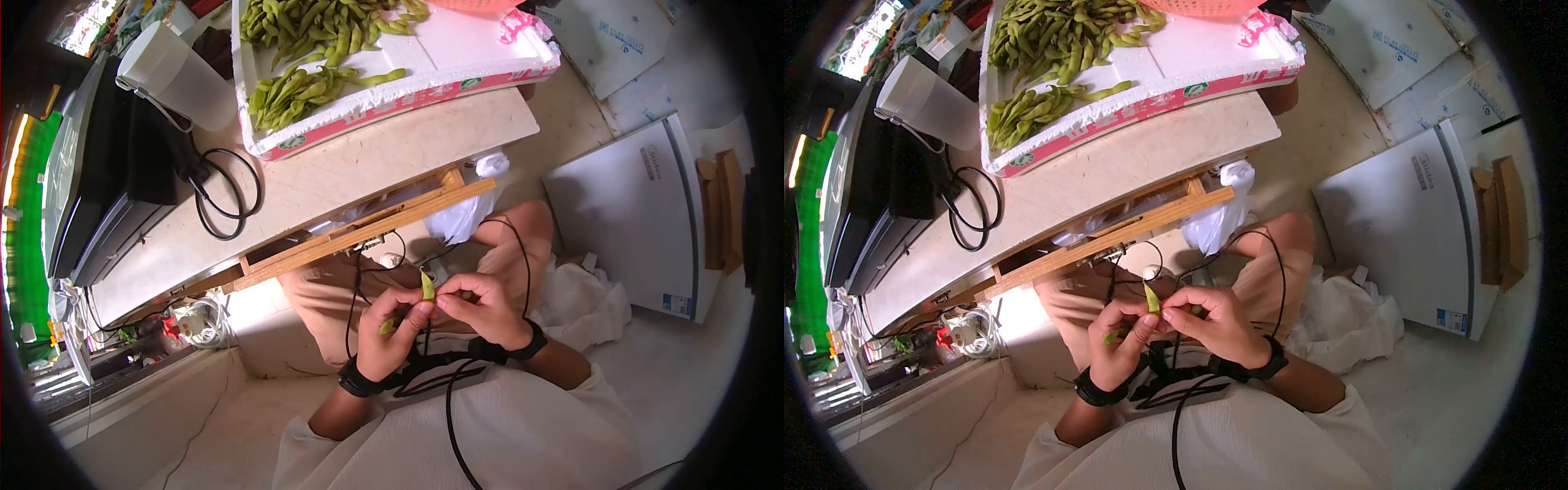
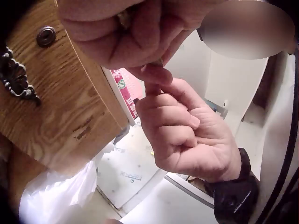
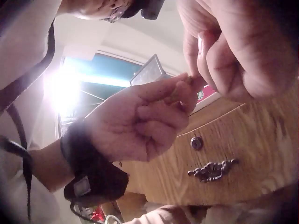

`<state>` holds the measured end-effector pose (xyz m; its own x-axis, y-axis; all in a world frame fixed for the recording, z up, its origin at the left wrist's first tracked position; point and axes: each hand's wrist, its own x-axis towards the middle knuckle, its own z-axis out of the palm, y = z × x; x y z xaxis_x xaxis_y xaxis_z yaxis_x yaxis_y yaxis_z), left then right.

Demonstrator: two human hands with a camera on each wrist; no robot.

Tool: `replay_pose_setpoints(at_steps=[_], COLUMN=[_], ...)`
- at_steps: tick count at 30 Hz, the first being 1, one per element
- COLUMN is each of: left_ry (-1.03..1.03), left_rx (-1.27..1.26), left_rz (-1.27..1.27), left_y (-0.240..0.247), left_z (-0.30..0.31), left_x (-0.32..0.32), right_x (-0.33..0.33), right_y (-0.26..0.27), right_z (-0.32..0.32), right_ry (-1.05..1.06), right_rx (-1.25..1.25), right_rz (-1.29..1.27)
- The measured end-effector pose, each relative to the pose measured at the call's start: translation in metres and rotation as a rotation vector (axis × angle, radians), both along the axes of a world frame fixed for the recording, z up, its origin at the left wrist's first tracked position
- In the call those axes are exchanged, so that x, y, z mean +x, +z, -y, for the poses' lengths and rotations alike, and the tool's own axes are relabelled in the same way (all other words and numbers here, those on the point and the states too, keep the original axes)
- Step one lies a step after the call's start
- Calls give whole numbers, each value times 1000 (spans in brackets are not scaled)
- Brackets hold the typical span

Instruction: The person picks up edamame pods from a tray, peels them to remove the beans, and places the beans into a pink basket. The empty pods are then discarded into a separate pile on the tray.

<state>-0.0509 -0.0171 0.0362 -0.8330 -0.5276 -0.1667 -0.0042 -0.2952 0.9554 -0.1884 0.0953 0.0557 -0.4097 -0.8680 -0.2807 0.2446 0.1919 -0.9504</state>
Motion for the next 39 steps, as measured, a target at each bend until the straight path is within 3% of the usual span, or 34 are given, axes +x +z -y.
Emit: replay_pose_setpoints(at_steps=[9, 15, 16, 18, 20, 21, 22, 24, 25, 27, 29, 32, 34, 35, 37, 39], left_ry=[-24, -85, -109, -135, -83, -85, -34, 10, 10, -118, -91, -139, -151, -151, -201, -245], left_rx=[-1, 98, 210, 320, 600, 599, 317, -295, -296, -604, -606, -525, -266, -266, 203, 167], left_rz=[11, -23, -46, -70, -159, -158, -64, 136, 136, 283, 260, 272, 117, 117, 55, 74], left_y=[-4, -2, -3, -6, -7, -6, -3, -1, 1, 9, -1, -5, -7, -8, -6, 0], left_z=[-4, -3, -2, -1, -3, -5, -7, -8, -6, -4, -5, -3, -2, -1, 2, 9], left_x=[0, -1, 0, -2, -6, -8, -10, -9, -8, -7, -5, -3, -4, -4, -5, -4], right_x=[-5, -2, 1, 5, 7, 8, 6, -2, -2, -3, -3, -5, -6, -6, -4, 0], right_y=[3, -4, -9, -19, -23, -24, -24, -25, -22, -16, -17, -17, -17, -18, -16, -10], right_z=[-2, -4, -6, -9, -5, -4, -4, -6, -6, -7, -8, -10, -10, -10, -11, -8], right_ry=[44, 30, 28, -25, -67, -108, -110, -88, -88, -20, 0, 40, 61, 65, 67, -3], right_rx=[31, -46, -46, -110, -140, -167, -169, 7, 6, 26, 17, -5, -18, -33, -47, -64], right_rz=[3, 47, 48, 420, 500, 582, 582, -125, -124, -85, -103, -179, -237, -211, -184, 126])
